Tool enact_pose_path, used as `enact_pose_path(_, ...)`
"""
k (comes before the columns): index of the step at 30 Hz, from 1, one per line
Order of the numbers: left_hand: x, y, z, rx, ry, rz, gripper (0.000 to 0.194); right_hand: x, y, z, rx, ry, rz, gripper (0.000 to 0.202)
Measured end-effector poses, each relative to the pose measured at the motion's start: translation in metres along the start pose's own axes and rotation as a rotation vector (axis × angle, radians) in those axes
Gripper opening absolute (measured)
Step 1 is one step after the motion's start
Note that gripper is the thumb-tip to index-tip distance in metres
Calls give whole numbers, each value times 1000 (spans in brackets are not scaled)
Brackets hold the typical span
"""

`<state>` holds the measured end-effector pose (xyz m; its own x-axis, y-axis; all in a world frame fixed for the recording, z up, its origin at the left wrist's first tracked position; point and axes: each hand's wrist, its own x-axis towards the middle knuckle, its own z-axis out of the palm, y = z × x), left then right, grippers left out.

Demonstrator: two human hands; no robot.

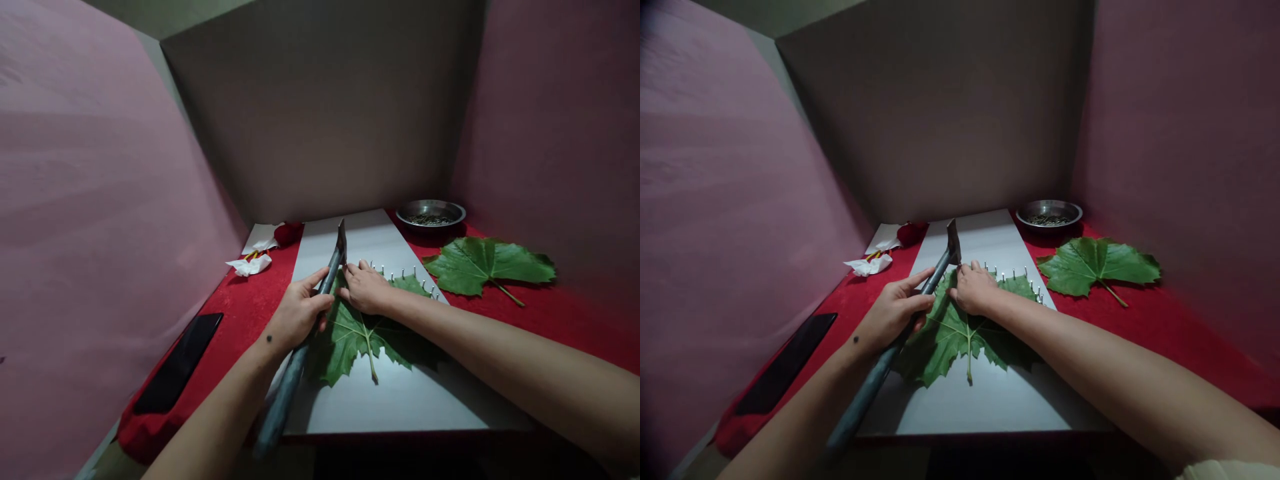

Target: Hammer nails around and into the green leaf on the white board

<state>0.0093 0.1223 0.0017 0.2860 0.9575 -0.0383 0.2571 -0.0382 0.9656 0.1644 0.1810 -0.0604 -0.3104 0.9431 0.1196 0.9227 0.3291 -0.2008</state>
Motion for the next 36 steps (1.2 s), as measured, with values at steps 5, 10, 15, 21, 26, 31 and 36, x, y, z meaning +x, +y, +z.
enact_pose_path(5,-4,1,1,6,50,53,73,0,0,-1,0,-7,14,61)
enact_pose_path(10,2,-2,1,17,-1,4,71,0,0,-1,-3,-2,-5,61)
enact_pose_path(15,-4,1,0,2,32,44,71,0,0,0,-6,-2,-2,63)
enact_pose_path(21,2,-1,-1,16,-1,-4,73,0,0,0,-6,2,-11,65)
enact_pose_path(26,-3,5,0,18,55,50,72,0,0,-1,5,4,-1,65)
enact_pose_path(31,-2,0,2,34,49,21,70,0,-1,-3,17,-5,7,62)
enact_pose_path(36,-1,2,1,25,31,14,69,-1,-2,-3,18,-5,14,60)
